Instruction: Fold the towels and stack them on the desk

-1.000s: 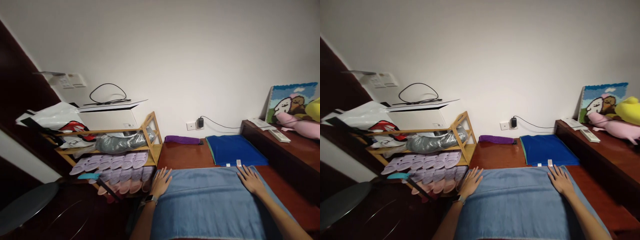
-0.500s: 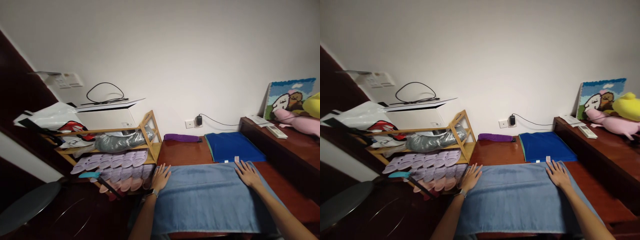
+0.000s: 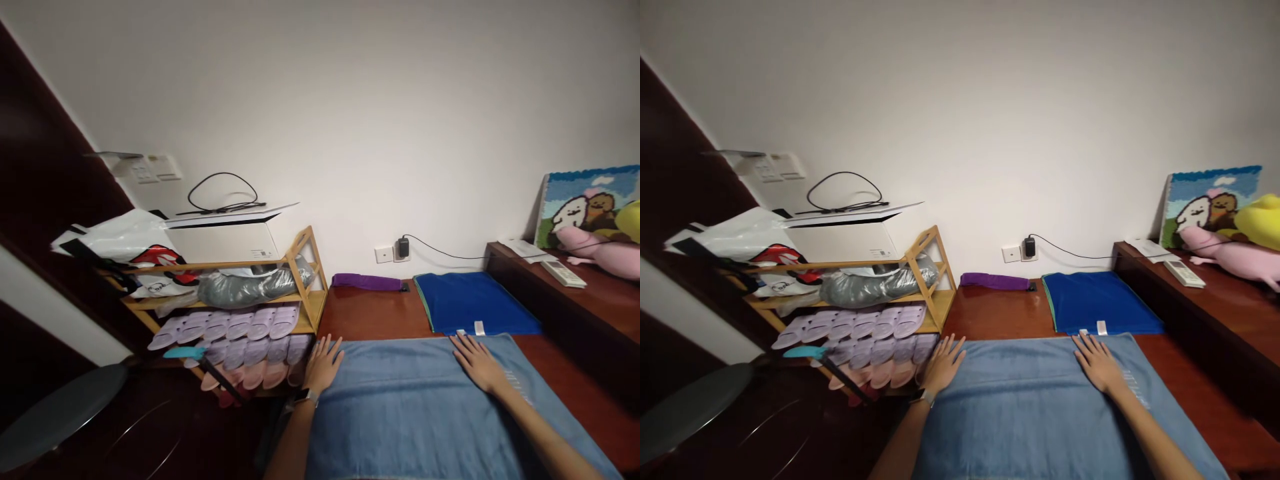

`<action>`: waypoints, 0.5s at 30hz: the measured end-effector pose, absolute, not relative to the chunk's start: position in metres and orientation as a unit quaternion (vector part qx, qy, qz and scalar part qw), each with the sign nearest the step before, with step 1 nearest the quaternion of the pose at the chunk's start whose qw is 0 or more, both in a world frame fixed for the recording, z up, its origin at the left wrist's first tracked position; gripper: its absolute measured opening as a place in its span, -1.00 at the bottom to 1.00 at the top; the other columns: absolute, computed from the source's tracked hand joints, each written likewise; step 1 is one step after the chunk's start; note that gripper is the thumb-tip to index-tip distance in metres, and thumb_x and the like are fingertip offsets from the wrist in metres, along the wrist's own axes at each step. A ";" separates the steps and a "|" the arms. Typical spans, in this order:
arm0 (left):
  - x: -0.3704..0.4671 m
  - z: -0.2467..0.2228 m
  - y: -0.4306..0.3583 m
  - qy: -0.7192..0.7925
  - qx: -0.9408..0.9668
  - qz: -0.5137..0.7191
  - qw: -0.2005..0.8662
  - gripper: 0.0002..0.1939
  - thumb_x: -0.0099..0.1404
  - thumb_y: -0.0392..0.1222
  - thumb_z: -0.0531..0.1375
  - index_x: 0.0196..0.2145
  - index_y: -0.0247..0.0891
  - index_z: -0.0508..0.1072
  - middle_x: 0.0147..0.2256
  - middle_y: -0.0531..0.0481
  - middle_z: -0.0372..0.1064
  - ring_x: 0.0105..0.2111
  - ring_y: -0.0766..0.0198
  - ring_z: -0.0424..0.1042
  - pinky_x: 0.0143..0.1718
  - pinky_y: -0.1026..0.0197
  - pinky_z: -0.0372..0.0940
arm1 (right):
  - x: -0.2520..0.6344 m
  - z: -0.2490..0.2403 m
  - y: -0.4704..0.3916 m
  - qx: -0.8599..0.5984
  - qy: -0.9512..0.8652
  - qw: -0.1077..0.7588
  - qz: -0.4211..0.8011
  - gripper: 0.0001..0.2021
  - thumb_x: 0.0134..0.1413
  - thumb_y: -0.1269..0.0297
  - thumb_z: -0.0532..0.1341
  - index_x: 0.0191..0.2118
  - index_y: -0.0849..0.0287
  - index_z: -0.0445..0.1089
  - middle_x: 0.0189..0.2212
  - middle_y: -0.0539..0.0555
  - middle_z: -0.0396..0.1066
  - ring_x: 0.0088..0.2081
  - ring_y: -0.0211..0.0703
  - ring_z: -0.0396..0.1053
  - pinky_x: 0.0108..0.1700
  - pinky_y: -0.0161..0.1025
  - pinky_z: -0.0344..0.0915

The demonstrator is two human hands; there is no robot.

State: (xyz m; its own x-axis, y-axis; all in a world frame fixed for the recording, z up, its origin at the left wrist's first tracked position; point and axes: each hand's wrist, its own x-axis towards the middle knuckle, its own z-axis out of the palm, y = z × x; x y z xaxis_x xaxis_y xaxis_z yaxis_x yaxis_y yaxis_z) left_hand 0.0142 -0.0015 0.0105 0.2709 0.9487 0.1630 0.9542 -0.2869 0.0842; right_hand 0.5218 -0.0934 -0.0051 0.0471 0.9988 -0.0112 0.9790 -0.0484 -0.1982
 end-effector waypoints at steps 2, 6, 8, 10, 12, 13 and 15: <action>0.006 0.008 -0.002 -0.605 -0.792 -0.087 0.017 -0.44 0.55 0.15 -0.07 0.41 0.04 0.18 0.45 -0.06 0.01 0.44 -0.05 -0.02 0.39 -0.16 0.01 | 0.555 -0.016 -0.100 -0.739 -0.668 0.069 0.063 -0.34 0.38 -0.14 -0.22 0.48 -0.10 0.02 0.49 0.00 -0.06 0.49 0.04 -0.15 0.46 0.13 -0.11; 0.003 0.004 0.002 -0.621 -0.779 -0.087 0.023 -0.44 0.54 0.15 -0.03 0.41 0.08 0.17 0.46 -0.06 -0.03 0.44 -0.07 -0.04 0.39 -0.15 0.02 | 0.615 -0.028 -0.109 -0.784 -0.617 0.052 0.045 -0.32 0.36 -0.12 -0.24 0.49 -0.08 -0.03 0.50 0.01 -0.09 0.49 0.07 -0.16 0.44 0.19 -0.09; 0.005 0.002 0.006 -0.626 -0.774 -0.091 0.028 -0.45 0.54 0.13 -0.02 0.41 0.08 0.19 0.46 -0.06 -0.03 0.44 -0.08 -0.04 0.38 -0.15 0.02 | 0.629 -0.028 -0.110 -0.797 -0.601 0.040 0.047 -0.32 0.36 -0.12 -0.26 0.50 -0.12 -0.06 0.51 -0.02 -0.12 0.50 0.06 -0.20 0.44 0.22 -0.10; 0.008 0.001 0.011 -0.628 -0.772 -0.094 0.031 -0.46 0.54 0.12 -0.03 0.40 0.08 0.21 0.46 -0.07 -0.01 0.44 -0.08 -0.03 0.38 -0.15 0.03 | 0.632 -0.027 -0.109 -0.804 -0.591 0.033 0.049 -0.32 0.35 -0.12 -0.28 0.50 -0.14 -0.08 0.51 -0.05 -0.16 0.51 0.04 -0.23 0.44 0.22 -0.12; 0.008 -0.001 0.016 -0.630 -0.770 -0.095 0.031 -0.48 0.55 0.10 -0.03 0.39 0.08 0.22 0.45 -0.08 0.00 0.44 -0.09 -0.01 0.37 -0.15 0.04 | 0.630 -0.025 -0.108 -0.814 -0.578 0.035 0.048 -0.31 0.34 -0.14 -0.28 0.50 -0.13 -0.09 0.52 -0.04 -0.17 0.51 0.03 -0.25 0.45 0.20 -0.14; 0.008 -0.001 0.018 -0.630 -0.770 -0.097 0.031 -0.48 0.55 0.09 -0.04 0.39 0.07 0.23 0.45 -0.09 0.01 0.43 -0.09 0.00 0.37 -0.15 0.04 | 0.628 -0.025 -0.107 -0.819 -0.570 0.038 0.047 -0.30 0.34 -0.14 -0.27 0.51 -0.11 -0.09 0.52 -0.04 -0.16 0.51 0.03 -0.25 0.45 0.19 -0.14; 0.006 -0.003 0.019 -0.630 -0.769 -0.102 0.033 -0.48 0.55 0.07 -0.04 0.39 0.06 0.23 0.45 -0.11 0.03 0.43 -0.08 0.01 0.36 -0.15 0.05 | 0.626 -0.026 -0.107 -0.828 -0.556 0.045 0.046 -0.29 0.33 -0.14 -0.26 0.51 -0.08 -0.09 0.52 -0.02 -0.15 0.51 0.04 -0.23 0.45 0.19 -0.14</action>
State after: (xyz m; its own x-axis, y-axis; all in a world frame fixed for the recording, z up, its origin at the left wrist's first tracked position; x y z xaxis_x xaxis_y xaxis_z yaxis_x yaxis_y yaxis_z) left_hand 0.0060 0.0194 -0.0032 0.1844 0.9628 0.1977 0.9760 -0.2030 0.0783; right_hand 0.6256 -0.1070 -0.0262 0.3763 0.9261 -0.0271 0.9178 -0.3766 -0.1258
